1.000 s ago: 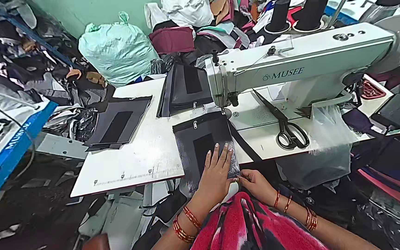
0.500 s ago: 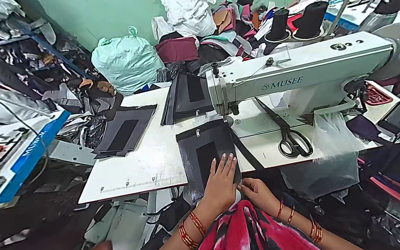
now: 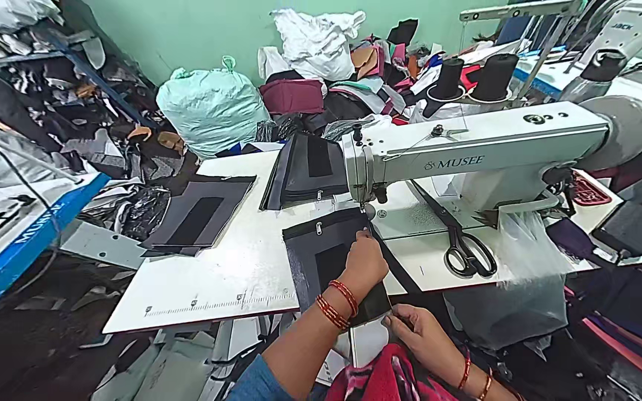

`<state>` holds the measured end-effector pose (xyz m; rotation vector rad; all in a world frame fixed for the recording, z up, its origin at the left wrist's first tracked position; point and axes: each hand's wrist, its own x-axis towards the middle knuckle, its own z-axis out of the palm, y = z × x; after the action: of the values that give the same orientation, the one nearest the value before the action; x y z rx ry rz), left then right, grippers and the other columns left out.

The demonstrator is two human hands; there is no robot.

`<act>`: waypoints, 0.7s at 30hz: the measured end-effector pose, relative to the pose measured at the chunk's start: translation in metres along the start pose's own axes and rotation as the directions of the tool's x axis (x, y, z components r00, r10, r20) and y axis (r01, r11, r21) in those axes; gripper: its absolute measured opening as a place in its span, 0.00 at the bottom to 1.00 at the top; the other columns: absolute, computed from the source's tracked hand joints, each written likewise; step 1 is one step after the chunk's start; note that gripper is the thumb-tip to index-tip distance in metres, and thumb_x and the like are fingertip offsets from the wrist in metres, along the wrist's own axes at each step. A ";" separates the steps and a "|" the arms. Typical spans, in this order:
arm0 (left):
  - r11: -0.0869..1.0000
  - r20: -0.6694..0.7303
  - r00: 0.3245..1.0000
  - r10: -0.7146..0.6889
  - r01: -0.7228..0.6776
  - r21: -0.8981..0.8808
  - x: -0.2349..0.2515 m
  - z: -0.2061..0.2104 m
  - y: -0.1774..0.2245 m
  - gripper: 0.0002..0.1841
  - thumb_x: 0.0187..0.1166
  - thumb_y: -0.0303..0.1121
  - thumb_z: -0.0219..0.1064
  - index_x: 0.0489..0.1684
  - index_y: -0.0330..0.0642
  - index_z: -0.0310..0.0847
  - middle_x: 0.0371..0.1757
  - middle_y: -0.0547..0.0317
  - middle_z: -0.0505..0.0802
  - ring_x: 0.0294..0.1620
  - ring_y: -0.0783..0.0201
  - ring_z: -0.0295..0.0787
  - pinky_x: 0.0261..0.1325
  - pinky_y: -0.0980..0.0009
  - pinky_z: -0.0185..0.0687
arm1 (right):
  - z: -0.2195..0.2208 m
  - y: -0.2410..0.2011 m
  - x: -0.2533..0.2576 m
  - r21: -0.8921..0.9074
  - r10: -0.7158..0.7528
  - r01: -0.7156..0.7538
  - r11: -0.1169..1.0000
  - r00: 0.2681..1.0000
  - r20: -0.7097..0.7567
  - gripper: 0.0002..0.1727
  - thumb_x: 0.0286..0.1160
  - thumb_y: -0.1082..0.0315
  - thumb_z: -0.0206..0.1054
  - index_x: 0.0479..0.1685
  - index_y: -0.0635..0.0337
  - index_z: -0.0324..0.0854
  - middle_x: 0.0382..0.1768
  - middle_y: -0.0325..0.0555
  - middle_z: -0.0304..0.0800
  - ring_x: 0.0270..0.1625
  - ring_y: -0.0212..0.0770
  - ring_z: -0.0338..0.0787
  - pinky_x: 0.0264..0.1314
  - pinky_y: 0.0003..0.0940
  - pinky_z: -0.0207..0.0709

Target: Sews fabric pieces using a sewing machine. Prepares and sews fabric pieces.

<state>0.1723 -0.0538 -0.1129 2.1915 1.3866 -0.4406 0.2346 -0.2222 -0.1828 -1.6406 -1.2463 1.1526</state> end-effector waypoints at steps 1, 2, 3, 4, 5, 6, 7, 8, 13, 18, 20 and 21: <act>1.000 0.014 1.000 0.017 -0.017 0.008 0.003 -0.004 -0.001 0.41 0.75 0.30 0.66 0.88 0.20 0.50 0.82 0.27 0.68 0.69 0.39 0.84 0.69 0.51 0.83 | -0.001 0.000 -0.001 -0.012 -0.001 0.001 1.000 1.000 -0.003 0.15 0.81 0.59 0.61 0.32 0.57 0.86 0.22 0.32 0.78 0.26 0.23 0.76 0.32 0.24 0.69; 0.999 0.025 0.999 0.034 -0.034 0.011 0.005 -0.006 -0.003 0.37 0.77 0.30 0.64 0.86 0.20 0.55 0.81 0.28 0.70 0.69 0.40 0.84 0.69 0.50 0.82 | -0.003 -0.001 -0.001 -0.033 0.002 -0.002 0.999 1.000 0.008 0.15 0.81 0.59 0.61 0.32 0.58 0.85 0.22 0.33 0.78 0.26 0.24 0.76 0.33 0.24 0.69; 0.999 0.036 0.998 0.052 -0.052 0.013 0.007 -0.008 -0.005 0.34 0.79 0.30 0.63 0.84 0.21 0.59 0.80 0.29 0.72 0.70 0.40 0.84 0.70 0.50 0.81 | -0.007 -0.003 0.000 -0.069 0.010 -0.007 0.998 0.999 0.034 0.15 0.82 0.59 0.61 0.33 0.59 0.86 0.23 0.35 0.79 0.27 0.26 0.77 0.34 0.26 0.70; 0.997 0.039 0.996 0.079 -0.079 0.001 0.008 -0.009 -0.008 0.31 0.80 0.30 0.61 0.83 0.21 0.62 0.79 0.30 0.74 0.72 0.40 0.83 0.72 0.50 0.80 | -0.013 -0.008 0.003 -0.118 0.030 -0.019 0.993 0.996 0.088 0.16 0.83 0.59 0.61 0.34 0.60 0.86 0.24 0.38 0.80 0.29 0.29 0.78 0.36 0.30 0.71; 0.993 0.035 0.993 0.114 -0.114 -0.018 0.009 -0.010 -0.013 0.28 0.82 0.30 0.60 0.80 0.22 0.67 0.77 0.31 0.77 0.73 0.41 0.82 0.74 0.49 0.78 | -0.022 -0.016 0.007 -0.178 0.067 -0.038 0.983 0.985 0.158 0.17 0.85 0.59 0.61 0.35 0.63 0.85 0.26 0.43 0.82 0.31 0.35 0.79 0.39 0.35 0.72; 0.988 0.030 0.988 0.153 -0.152 -0.043 0.011 -0.011 -0.019 0.26 0.83 0.31 0.59 0.78 0.23 0.71 0.75 0.31 0.79 0.74 0.42 0.81 0.75 0.49 0.76 | -0.033 -0.027 0.013 -0.239 0.117 -0.062 0.969 0.968 0.222 0.17 0.87 0.59 0.61 0.39 0.65 0.86 0.30 0.47 0.86 0.35 0.40 0.84 0.44 0.41 0.76; 0.980 0.024 0.982 0.189 -0.187 -0.072 0.012 -0.012 -0.025 0.24 0.84 0.31 0.58 0.74 0.23 0.74 0.72 0.32 0.82 0.73 0.42 0.81 0.76 0.49 0.75 | -0.044 -0.039 0.021 -0.294 0.160 -0.083 0.952 0.955 0.250 0.17 0.89 0.60 0.60 0.47 0.65 0.89 0.36 0.50 0.93 0.40 0.43 0.92 0.52 0.45 0.84; 0.969 0.010 0.974 0.228 -0.225 -0.102 0.014 -0.012 -0.031 0.22 0.84 0.31 0.58 0.70 0.23 0.78 0.68 0.31 0.84 0.72 0.41 0.82 0.76 0.48 0.74 | -0.053 -0.048 0.030 -0.326 0.169 -0.092 0.941 0.961 0.217 0.17 0.90 0.61 0.59 0.51 0.64 0.90 0.41 0.50 0.95 0.44 0.45 0.94 0.57 0.48 0.85; 0.930 -0.032 0.954 0.299 -0.299 -0.215 0.021 -0.008 -0.049 0.19 0.82 0.31 0.58 0.61 0.23 0.84 0.61 0.33 0.87 0.64 0.42 0.85 0.71 0.48 0.75 | -0.049 -0.045 0.116 -0.362 -0.040 -0.050 0.931 0.971 -0.236 0.22 0.86 0.66 0.62 0.74 0.66 0.78 0.61 0.58 0.90 0.63 0.53 0.90 0.71 0.49 0.79; 0.896 -0.104 0.942 0.319 -0.336 -0.292 0.020 -0.002 -0.058 0.16 0.80 0.30 0.59 0.48 0.24 0.87 0.55 0.34 0.89 0.58 0.46 0.86 0.65 0.52 0.78 | -0.022 -0.050 0.153 -0.385 0.055 -0.181 0.905 0.947 -0.316 0.24 0.87 0.66 0.59 0.80 0.62 0.74 0.58 0.55 0.90 0.63 0.53 0.87 0.71 0.49 0.76; 0.890 -0.106 0.940 0.324 -0.341 -0.302 0.020 -0.001 -0.058 0.17 0.80 0.31 0.59 0.52 0.23 0.87 0.58 0.34 0.88 0.60 0.45 0.86 0.68 0.52 0.77 | -0.022 -0.050 0.150 -0.335 0.086 -0.212 0.918 0.931 -0.355 0.21 0.86 0.67 0.59 0.74 0.63 0.79 0.55 0.54 0.92 0.58 0.50 0.90 0.67 0.48 0.78; 0.889 -0.107 0.940 0.325 -0.342 -0.305 0.019 -0.001 -0.059 0.18 0.80 0.31 0.59 0.54 0.23 0.86 0.60 0.33 0.88 0.62 0.45 0.86 0.69 0.52 0.77 | -0.023 -0.049 0.148 -0.284 0.100 -0.213 0.935 0.926 -0.365 0.20 0.86 0.68 0.61 0.72 0.65 0.81 0.54 0.55 0.92 0.56 0.48 0.91 0.66 0.45 0.79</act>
<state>0.1275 -0.0185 -0.1363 2.1195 0.9914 -0.0260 0.2600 -0.0685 -0.1611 -2.1145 -1.1255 0.7291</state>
